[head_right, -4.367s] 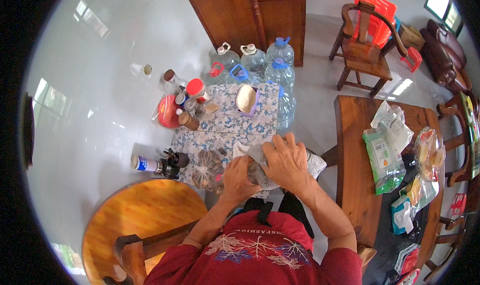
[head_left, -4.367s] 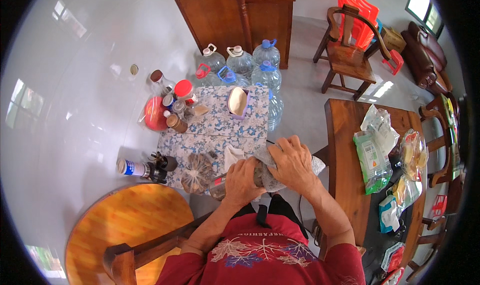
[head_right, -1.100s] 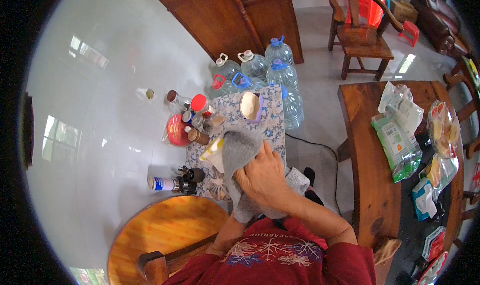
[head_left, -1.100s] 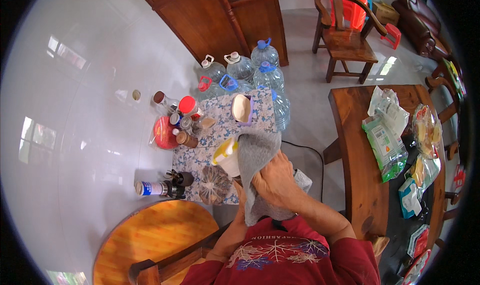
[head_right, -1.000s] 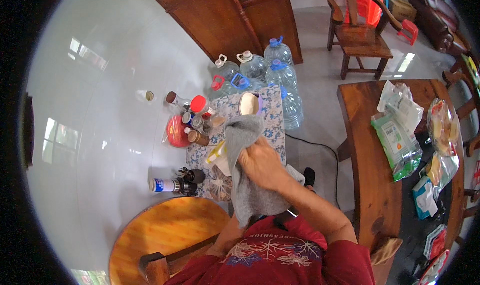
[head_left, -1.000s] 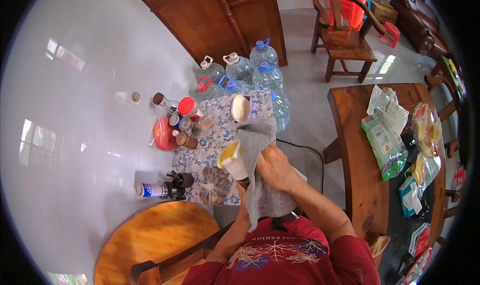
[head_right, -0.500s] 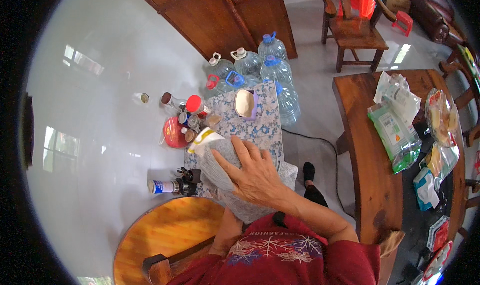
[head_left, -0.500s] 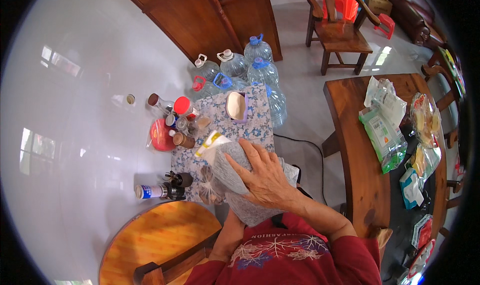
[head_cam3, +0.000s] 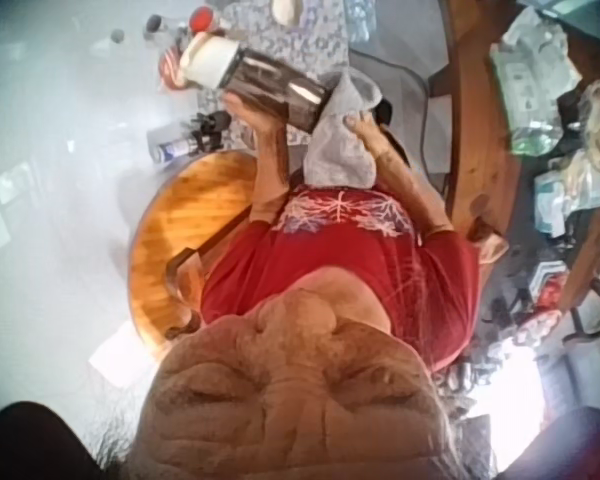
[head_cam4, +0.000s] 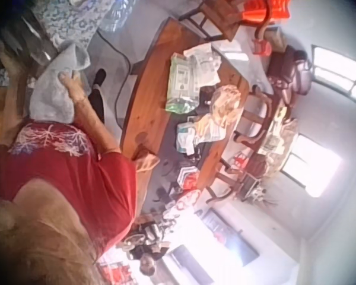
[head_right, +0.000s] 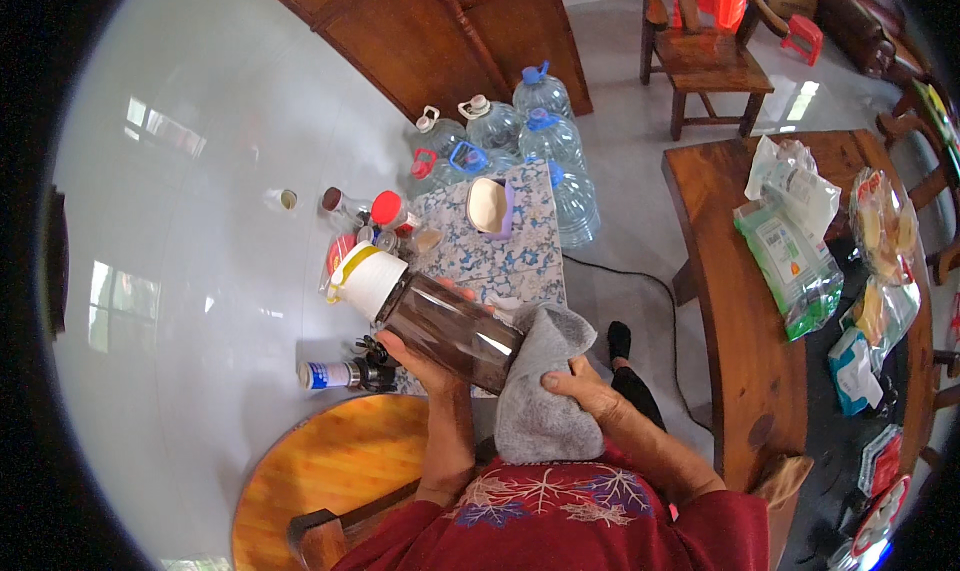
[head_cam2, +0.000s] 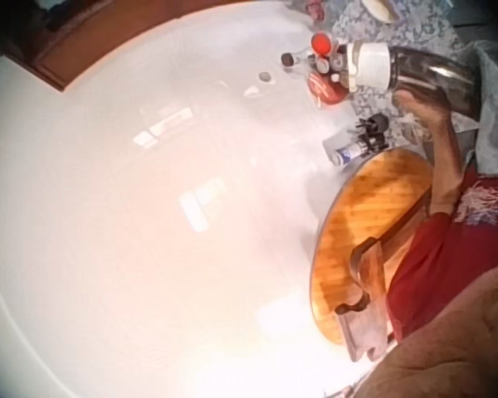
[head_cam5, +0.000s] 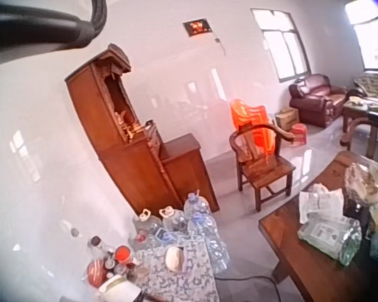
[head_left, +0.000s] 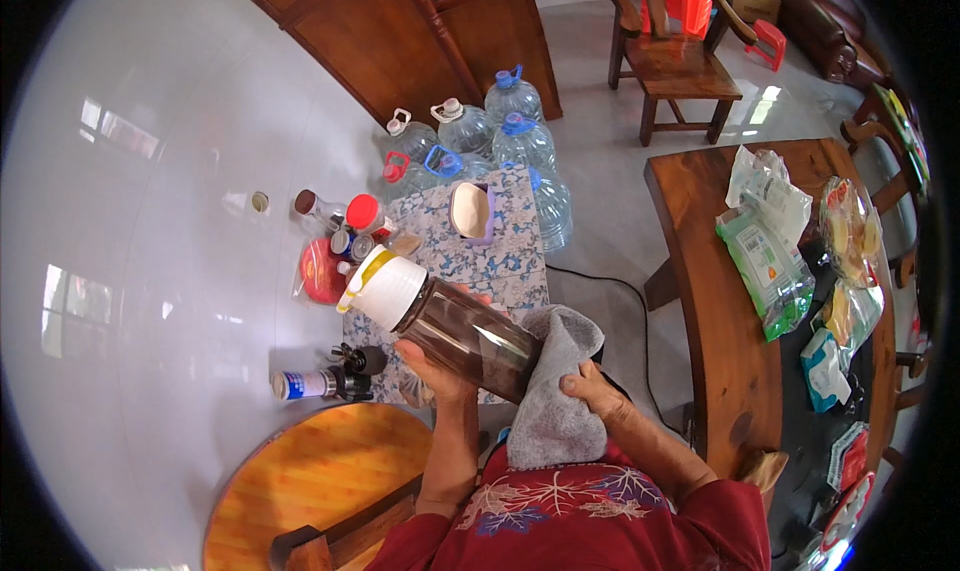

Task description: The person wipes various containers and bottles on a table using a grey cloth. They handle a metal tin, a small bottle, a plastic bag, a brown jar, a large plastic bottle, and a blue can, wiping each item individually and placing them back on the table.

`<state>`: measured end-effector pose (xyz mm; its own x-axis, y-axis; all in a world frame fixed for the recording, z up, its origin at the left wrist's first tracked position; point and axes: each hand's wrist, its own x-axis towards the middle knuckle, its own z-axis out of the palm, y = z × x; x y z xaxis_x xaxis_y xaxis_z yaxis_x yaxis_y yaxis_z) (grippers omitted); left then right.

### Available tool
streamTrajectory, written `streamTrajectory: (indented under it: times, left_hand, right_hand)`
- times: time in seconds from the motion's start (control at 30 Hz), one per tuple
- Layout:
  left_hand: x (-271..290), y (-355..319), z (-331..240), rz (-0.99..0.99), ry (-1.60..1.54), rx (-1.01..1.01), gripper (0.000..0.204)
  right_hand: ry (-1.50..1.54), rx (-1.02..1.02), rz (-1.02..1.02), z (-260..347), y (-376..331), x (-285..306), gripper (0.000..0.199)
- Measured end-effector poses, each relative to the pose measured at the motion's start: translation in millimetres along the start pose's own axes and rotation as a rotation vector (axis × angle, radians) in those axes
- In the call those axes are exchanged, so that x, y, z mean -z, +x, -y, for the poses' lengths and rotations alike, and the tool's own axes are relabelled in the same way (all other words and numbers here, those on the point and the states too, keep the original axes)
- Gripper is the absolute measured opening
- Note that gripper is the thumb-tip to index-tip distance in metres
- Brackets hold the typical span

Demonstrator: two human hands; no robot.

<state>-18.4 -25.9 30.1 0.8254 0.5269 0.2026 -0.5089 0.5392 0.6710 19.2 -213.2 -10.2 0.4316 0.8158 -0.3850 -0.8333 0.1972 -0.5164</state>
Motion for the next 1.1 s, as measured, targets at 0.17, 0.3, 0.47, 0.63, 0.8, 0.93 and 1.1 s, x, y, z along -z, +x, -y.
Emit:
streamTrajectory:
  times: [0.17,0.3,0.47,0.63,0.8,0.93,1.1]
  left_hand:
    - [-6.7,0.6,-2.9,-0.237,0.288,-0.032,0.075]
    - [-20.1,-2.8,-0.9,-0.253,0.14,-0.056,0.058]
    - [-27.4,-2.6,9.3,-0.478,0.142,0.021,0.049]
    - [-28.5,-12.7,18.3,-0.472,0.088,0.008,0.045]
    - [-29.9,-17.4,20.6,-0.446,0.12,-0.086,0.049]
    - [-13.9,-14.7,13.6,-0.405,0.146,-0.095,0.051]
    - [0.6,0.5,-2.1,-0.429,0.184,-0.193,0.052]
  right_hand:
    - [0.027,0.22,-0.079,-5.2,4.6,2.0,0.065]
    - [-0.289,0.383,-0.043,7.3,8.9,6.0,0.072]
    - [-0.218,0.717,-0.288,-28.5,30.8,12.0,0.049]
    - [-0.793,0.488,-0.56,31.0,38.9,-12.9,0.04]
    - [0.364,0.214,-0.231,10.0,69.6,14.9,0.032]
    - [0.27,0.228,-0.176,-19.5,56.7,14.1,0.028]
    - [-1.188,0.602,-0.248,-27.3,32.4,30.9,0.024]
